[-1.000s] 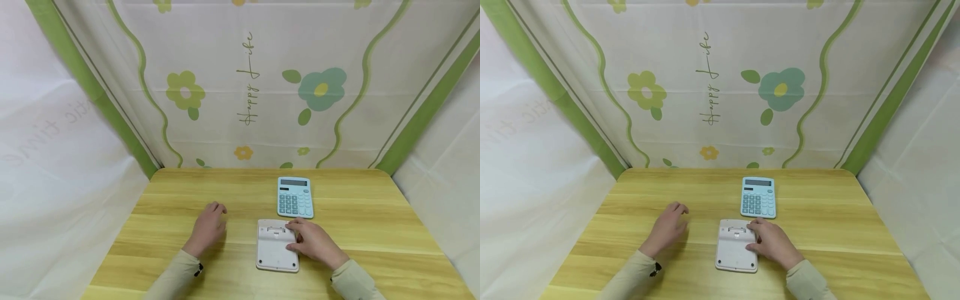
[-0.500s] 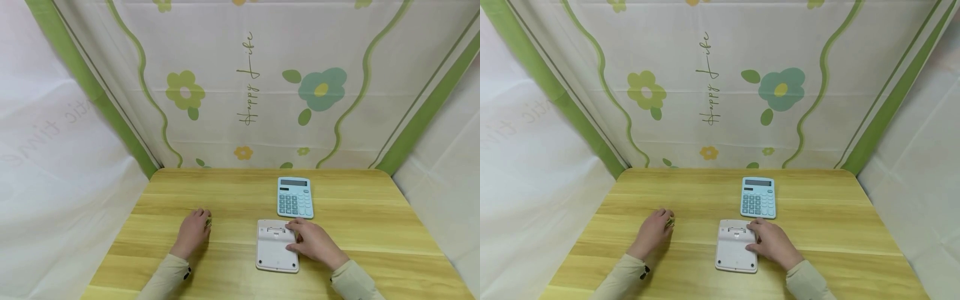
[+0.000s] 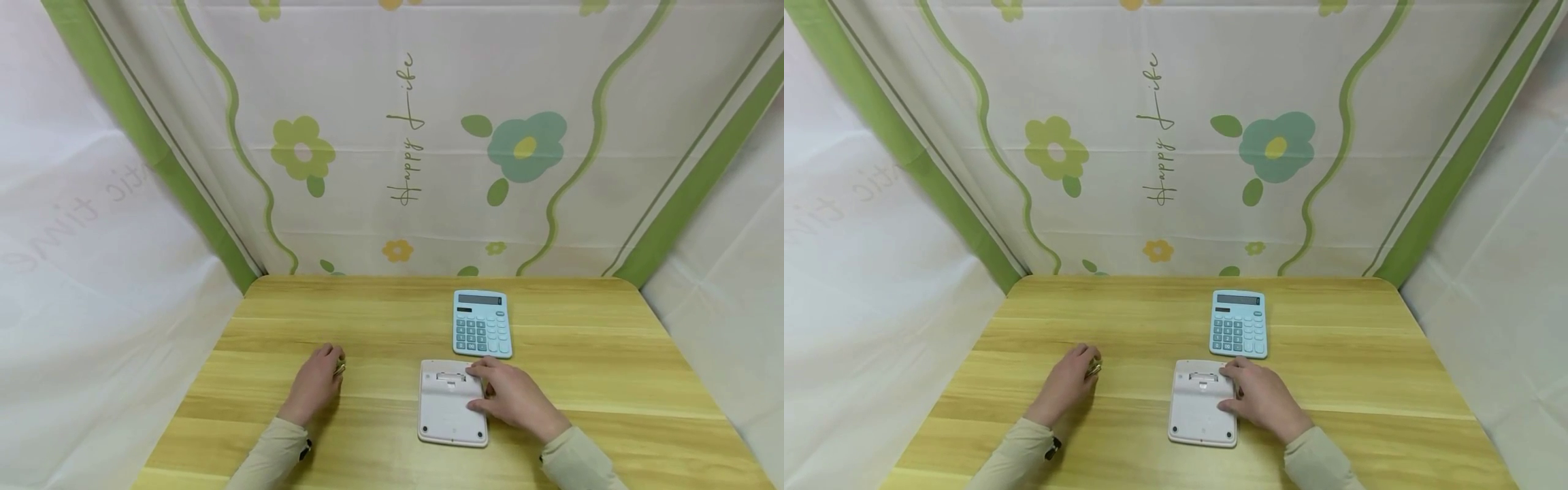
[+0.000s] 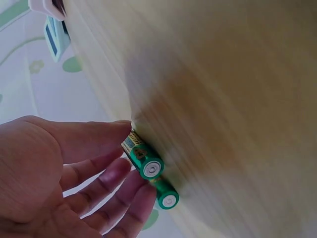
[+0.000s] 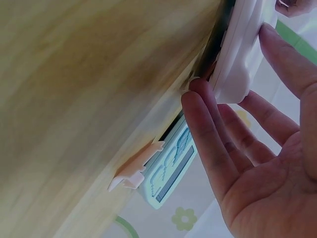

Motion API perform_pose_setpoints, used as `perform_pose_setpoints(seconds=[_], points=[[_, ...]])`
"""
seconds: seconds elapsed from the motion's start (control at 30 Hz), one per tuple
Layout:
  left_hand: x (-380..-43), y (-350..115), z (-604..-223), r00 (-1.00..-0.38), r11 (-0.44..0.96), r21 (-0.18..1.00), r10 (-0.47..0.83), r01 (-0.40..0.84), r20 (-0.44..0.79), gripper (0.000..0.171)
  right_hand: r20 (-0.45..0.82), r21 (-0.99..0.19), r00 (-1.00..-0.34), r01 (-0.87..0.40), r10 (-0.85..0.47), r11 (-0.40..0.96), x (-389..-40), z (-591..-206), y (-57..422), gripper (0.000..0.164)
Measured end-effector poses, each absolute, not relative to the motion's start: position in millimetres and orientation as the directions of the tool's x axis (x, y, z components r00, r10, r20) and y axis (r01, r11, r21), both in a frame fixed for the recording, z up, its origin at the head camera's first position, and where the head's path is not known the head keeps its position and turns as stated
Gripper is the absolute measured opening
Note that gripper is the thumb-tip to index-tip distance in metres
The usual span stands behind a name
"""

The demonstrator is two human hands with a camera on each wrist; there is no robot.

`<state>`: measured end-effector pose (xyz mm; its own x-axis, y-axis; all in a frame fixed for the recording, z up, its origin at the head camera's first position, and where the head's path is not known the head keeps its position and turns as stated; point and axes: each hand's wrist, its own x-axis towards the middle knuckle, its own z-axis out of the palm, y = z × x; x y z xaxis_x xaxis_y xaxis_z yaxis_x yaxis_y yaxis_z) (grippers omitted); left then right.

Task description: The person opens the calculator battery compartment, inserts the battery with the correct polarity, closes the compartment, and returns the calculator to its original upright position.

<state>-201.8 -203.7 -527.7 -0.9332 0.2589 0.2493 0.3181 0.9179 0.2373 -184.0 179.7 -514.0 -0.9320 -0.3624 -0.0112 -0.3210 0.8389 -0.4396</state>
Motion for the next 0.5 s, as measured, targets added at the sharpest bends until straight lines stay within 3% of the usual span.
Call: perform_pose_setpoints(seconds=[0.23,0.5], points=[[-204.6,-208.2,-527.6,-0.93,0.935,0.213,0.216,0.285,0.296,0.028,-0.002,-0.431,-0.932,-0.327,-0.363,0.841,-183.5,-514.4,180.1,0.058],[-203.3,-210.4,-525.4,-0.95,0.925,0.274,0.198,0.263,0.242,0.03,-0.003,-0.43,-0.933,-0.325,-0.361,0.842,-184.5,-515.0,180.2,0.058]])
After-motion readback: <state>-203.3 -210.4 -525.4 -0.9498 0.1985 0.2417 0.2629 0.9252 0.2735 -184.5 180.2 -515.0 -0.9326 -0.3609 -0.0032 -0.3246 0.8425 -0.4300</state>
